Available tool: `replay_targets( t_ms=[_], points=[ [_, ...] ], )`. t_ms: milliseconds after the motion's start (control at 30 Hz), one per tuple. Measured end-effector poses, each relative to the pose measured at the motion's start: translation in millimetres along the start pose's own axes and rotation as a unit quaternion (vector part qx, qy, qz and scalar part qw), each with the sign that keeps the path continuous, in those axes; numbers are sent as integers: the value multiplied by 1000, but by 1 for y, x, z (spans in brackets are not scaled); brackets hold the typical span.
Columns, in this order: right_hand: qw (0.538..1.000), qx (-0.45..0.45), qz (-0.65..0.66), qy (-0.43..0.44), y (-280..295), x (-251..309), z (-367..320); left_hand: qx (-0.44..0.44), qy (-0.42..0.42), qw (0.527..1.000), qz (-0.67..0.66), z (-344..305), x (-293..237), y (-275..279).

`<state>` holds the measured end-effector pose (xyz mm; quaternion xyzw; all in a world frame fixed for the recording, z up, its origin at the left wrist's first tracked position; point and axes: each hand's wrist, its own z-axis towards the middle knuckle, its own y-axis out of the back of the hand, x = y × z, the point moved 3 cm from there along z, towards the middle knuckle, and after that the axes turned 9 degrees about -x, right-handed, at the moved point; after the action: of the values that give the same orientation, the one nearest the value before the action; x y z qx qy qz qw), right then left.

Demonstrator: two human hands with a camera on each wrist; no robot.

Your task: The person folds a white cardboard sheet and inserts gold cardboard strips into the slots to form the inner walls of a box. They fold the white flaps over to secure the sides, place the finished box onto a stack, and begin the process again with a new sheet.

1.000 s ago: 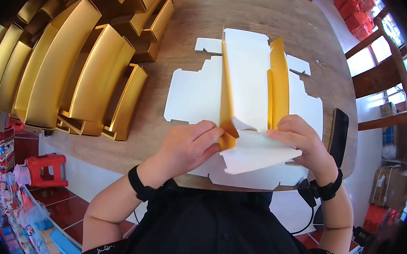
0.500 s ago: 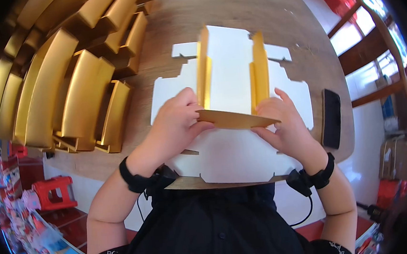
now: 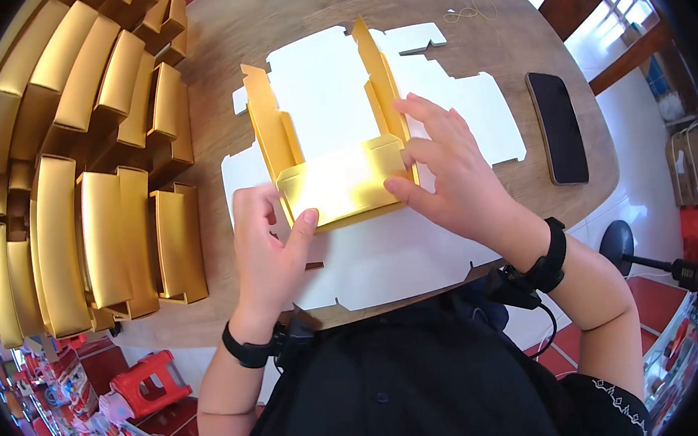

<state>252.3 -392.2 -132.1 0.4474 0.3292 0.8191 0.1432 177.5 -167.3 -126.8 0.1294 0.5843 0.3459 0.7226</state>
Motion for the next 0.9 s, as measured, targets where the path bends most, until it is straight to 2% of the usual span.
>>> replay_targets(
  t_ms=[67,100,133,167,200,233,300,467,533,600,633,733,800,900],
  points=[
    [997,-41,46,-38,-2,0,-1,-135,-6,991,-25,-1,-8,3],
    [993,-81,70,-48,-2,0,0,-156,-60,986,-29,0,-11,2],
    [987,-121,94,-57,0,-1,0,-154,-60,986,-29,0,-7,4],
    [986,-122,94,-58,3,-1,0,-94,-185,973,102,-1,-6,3],
    [997,-67,-31,34,7,6,-1,-30,-304,925,228,-5,-6,-1],
    [980,-10,-156,126,6,11,-2,-29,-305,924,227,-6,-6,-1],
    [974,3,-172,149,5,10,-4,-12,-321,901,290,-8,-6,-2],
    [961,62,-186,195,10,18,5,61,-303,892,331,-5,-23,-4],
    [945,127,-208,218,9,23,7,86,-294,893,330,0,-23,-5],
    [935,129,-226,240,1,21,5,146,-266,903,303,2,-19,-7],
    [925,130,-245,260,-2,21,3,147,-266,903,303,3,-19,-7],
    [932,140,-229,243,-4,22,4,152,-250,912,286,3,-21,-6],
    [935,129,-229,239,-5,24,4,86,-266,899,338,3,-28,-5],
    [933,114,-240,241,-3,31,4,128,-245,901,335,5,-28,-8]
  ],
)
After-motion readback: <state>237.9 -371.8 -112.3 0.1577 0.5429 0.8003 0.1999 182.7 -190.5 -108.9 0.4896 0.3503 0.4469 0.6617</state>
